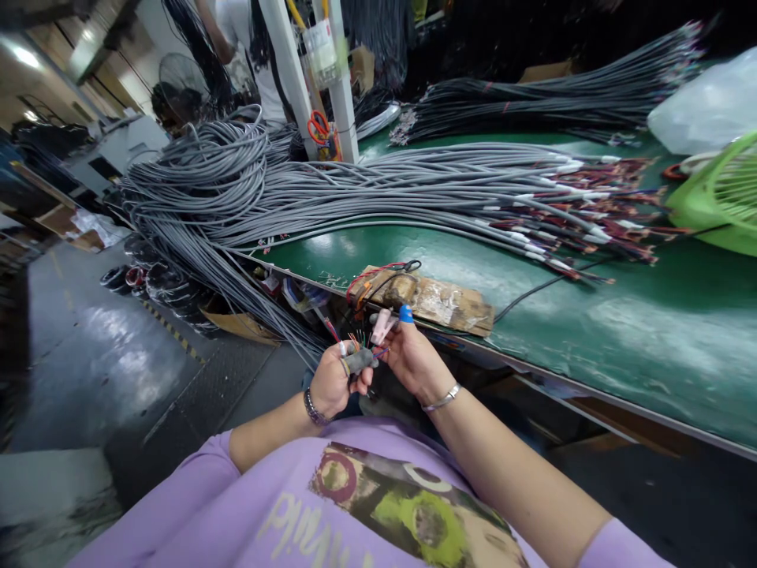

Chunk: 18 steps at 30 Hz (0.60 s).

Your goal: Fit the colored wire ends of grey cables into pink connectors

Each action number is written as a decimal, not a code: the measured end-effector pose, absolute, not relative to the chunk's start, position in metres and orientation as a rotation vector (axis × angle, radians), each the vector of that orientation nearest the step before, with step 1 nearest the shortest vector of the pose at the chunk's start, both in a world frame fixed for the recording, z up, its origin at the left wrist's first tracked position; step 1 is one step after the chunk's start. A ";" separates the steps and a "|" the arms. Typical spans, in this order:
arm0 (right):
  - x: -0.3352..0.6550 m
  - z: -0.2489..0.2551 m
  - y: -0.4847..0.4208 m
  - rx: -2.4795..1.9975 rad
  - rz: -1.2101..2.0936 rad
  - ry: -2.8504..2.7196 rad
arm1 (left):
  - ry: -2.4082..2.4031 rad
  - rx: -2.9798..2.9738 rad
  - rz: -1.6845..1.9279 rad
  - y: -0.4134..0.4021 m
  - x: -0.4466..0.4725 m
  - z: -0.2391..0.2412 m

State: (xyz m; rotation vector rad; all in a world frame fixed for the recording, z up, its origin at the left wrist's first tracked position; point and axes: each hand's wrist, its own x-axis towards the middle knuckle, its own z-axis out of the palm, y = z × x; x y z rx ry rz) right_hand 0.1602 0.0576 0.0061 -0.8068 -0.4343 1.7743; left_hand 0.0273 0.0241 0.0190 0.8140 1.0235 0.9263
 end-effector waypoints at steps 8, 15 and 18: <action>0.165 0.009 0.051 -0.750 1.879 -0.497 | 0.980 0.823 1.009 0.013 0.021 0.021; 0.165 0.007 0.051 -0.764 1.861 -0.438 | 1.011 0.809 1.097 0.017 0.027 0.027; 0.164 0.005 0.052 -0.766 1.861 -0.401 | 1.036 0.793 1.106 0.020 0.031 0.028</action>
